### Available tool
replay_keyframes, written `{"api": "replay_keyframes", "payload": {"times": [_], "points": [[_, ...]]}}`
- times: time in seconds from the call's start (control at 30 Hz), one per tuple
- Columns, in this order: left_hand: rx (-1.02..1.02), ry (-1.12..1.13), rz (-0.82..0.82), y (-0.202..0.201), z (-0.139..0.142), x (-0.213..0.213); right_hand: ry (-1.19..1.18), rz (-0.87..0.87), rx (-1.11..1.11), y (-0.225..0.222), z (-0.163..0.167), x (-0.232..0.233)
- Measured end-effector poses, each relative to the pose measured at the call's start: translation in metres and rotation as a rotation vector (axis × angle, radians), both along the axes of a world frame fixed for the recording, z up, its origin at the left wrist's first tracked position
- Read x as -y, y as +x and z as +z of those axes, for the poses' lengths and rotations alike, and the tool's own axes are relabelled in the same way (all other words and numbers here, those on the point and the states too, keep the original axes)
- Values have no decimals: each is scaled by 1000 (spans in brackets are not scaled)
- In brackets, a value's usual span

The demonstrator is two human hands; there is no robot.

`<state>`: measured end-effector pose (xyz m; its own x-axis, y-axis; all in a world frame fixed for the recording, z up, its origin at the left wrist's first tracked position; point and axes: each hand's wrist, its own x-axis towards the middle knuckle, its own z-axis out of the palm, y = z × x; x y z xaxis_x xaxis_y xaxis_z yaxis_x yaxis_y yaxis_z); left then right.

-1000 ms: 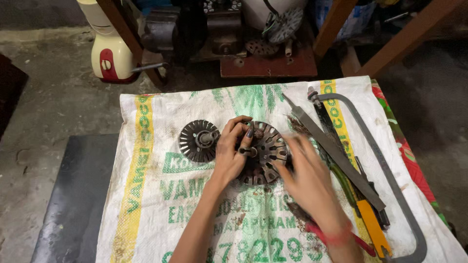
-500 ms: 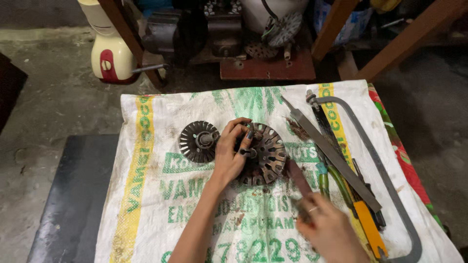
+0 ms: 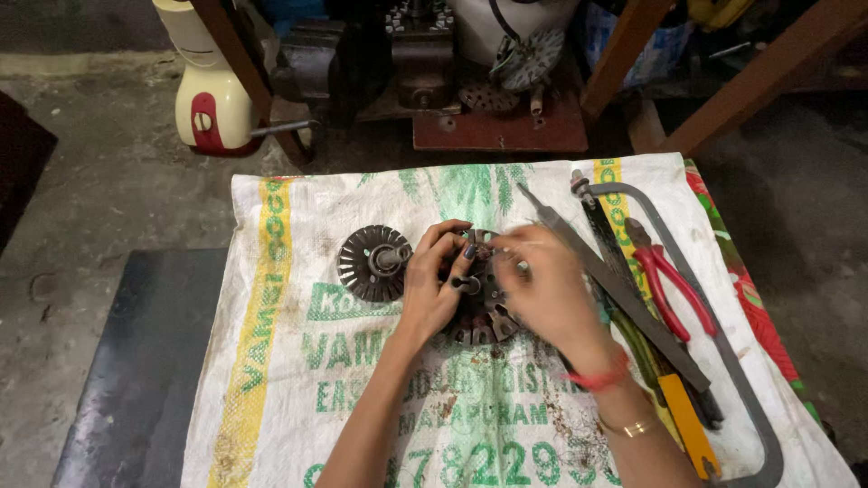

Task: The person works on a motor rotor assembly laid on a woven sack on the workshop floor, holding it steady while sawing at it with a hacksaw frame, prying at its slots with pliers and a screwdriver, and picking at its parts by hand.

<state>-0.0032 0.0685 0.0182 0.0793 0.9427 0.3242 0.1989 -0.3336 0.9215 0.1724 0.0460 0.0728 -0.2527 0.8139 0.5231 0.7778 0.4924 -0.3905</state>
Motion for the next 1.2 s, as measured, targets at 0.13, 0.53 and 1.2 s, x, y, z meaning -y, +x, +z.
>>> {"api": "replay_keyframes", "payload": {"times": [0.13, 0.53, 1.2], "points": [[4, 96, -1, 0, 0, -1, -41, 100, -30, -9, -15, -22], [-289, 306, 31, -4, 5, 6, -13, 147, -302, -8, -38, -17], [-342, 255, 17, -4, -2, 1, -384, 248, -757, -1, -51, -30]]}}
